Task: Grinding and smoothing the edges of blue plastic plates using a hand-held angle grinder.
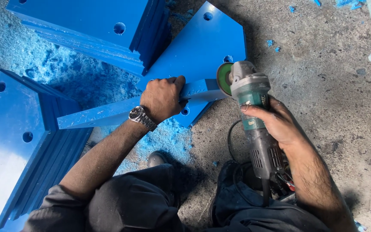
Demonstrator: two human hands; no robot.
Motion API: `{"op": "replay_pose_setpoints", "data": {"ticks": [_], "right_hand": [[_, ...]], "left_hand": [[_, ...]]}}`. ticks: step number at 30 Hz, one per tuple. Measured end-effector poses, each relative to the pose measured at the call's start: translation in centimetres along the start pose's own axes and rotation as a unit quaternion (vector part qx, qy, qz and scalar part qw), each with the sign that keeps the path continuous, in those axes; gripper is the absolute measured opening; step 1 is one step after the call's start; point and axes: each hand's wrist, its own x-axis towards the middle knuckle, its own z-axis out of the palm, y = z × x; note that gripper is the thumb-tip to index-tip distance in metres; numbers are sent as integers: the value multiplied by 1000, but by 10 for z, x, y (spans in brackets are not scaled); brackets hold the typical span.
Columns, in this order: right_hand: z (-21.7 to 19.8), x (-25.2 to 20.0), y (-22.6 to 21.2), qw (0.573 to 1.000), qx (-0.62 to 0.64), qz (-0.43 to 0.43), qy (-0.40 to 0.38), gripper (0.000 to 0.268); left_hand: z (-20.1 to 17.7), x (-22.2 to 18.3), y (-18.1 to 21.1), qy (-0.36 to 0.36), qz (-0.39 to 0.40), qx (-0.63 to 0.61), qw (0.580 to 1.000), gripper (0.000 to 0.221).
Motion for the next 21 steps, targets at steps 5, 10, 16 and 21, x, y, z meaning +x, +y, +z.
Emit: {"op": "replay_pose_setpoints", "data": {"ticks": [5, 10, 16, 21], "right_hand": [[8, -3, -4, 998, 16, -25, -49, 41], [-17, 14, 10, 998, -8, 44, 40, 44], [-38, 30, 41, 997, 17, 38, 66, 42], [-38, 5, 28, 988, 45, 21, 143, 39]], "left_hand": [[-2, -4, -2, 19, 15, 11, 1000, 49], [-1, -5, -6, 40, 13, 3, 999, 53], [-3, -1, 1, -21, -9, 1, 1000, 53], [-4, -5, 2, -5, 0, 13, 1000, 53]]}}
